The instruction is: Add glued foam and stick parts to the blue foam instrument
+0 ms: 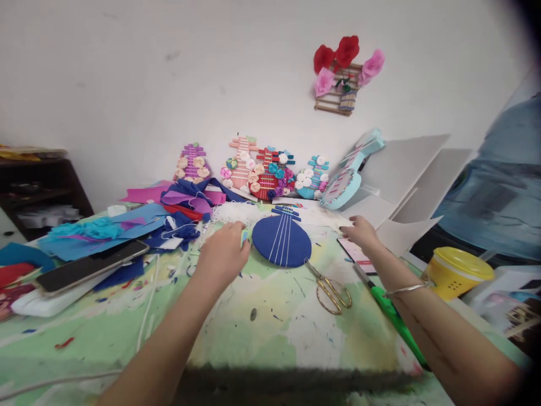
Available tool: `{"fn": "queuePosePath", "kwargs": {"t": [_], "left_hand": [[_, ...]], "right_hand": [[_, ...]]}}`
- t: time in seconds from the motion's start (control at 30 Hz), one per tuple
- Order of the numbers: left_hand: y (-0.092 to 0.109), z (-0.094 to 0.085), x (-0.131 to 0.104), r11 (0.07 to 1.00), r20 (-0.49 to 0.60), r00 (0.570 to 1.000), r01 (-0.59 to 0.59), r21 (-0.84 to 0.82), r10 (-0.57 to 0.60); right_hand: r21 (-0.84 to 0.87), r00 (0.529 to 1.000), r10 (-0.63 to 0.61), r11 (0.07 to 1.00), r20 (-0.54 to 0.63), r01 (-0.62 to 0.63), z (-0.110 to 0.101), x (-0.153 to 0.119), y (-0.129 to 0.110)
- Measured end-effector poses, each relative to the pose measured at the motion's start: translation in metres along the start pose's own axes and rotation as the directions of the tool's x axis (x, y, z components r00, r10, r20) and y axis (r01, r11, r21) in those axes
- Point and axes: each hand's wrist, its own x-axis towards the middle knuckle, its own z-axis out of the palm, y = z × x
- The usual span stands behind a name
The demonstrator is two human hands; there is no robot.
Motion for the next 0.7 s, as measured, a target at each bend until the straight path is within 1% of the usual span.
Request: {"fn": "queuePosePath", "kwargs": {"t": [0.03, 0.07, 0.13, 0.17, 0.23, 0.3, 0.37, 0.43, 0.53, 0.6, 0.7], "left_hand": [[0.001, 0.003, 0.004, 0.966, 0.077, 0.996, 0.023, 0.256, -0.043], [0.001, 0.008, 0.008, 0.923, 0.113, 0.99, 0.039, 0.383, -0.089], [-0.001, 0.019, 0.016, 0.884, 0.134, 0.983, 0.053, 0.465, -0.129], [-0.004, 0.025, 0.019, 0.865, 0.143, 0.98, 0.052, 0.499, -0.142], [-0.01, 0.035, 0.025, 0.834, 0.174, 0.972, 0.038, 0.55, -0.159], [-0.017, 0.04, 0.028, 0.807, 0.195, 0.966, 0.022, 0.59, -0.169], [-0.022, 0.04, 0.031, 0.783, 0.216, 0.961, -0.001, 0.621, -0.171], [-0.023, 0.039, 0.035, 0.763, 0.244, 0.956, -0.037, 0.646, -0.161], [-0.019, 0.04, 0.037, 0.732, 0.274, 0.953, -0.093, 0.675, -0.131], [-0.015, 0.043, 0.036, 0.712, 0.277, 0.954, -0.116, 0.693, -0.113], [-0.011, 0.046, 0.034, 0.683, 0.261, 0.96, -0.124, 0.72, -0.102]], "right_hand": [[0.01, 0.999, -0.034, 0.999, 0.03, 0.034, 0.005, -0.01, -0.011], [0.023, 0.996, -0.071, 0.997, 0.056, 0.07, 0.01, -0.02, -0.023], [0.051, 0.984, -0.148, 0.988, 0.096, 0.144, 0.017, -0.044, -0.042], [0.065, 0.969, -0.218, 0.975, 0.118, 0.212, 0.02, -0.056, -0.05], [0.092, 0.937, -0.301, 0.953, 0.177, 0.289, 0.025, -0.077, -0.058], [0.081, 0.904, -0.331, 0.944, 0.269, 0.321, 0.03, -0.092, -0.057], [0.015, 0.881, -0.333, 0.937, 0.335, 0.348, 0.035, -0.102, -0.05], [-0.079, 0.872, -0.288, 0.935, 0.396, 0.345, 0.041, -0.108, -0.04], [-0.2, 0.858, -0.185, 0.929, 0.479, 0.312, 0.047, -0.115, -0.026], [-0.24, 0.844, -0.163, 0.916, 0.511, 0.322, 0.051, -0.118, -0.02], [-0.269, 0.837, -0.178, 0.895, 0.517, 0.356, 0.053, -0.12, -0.015]]}}
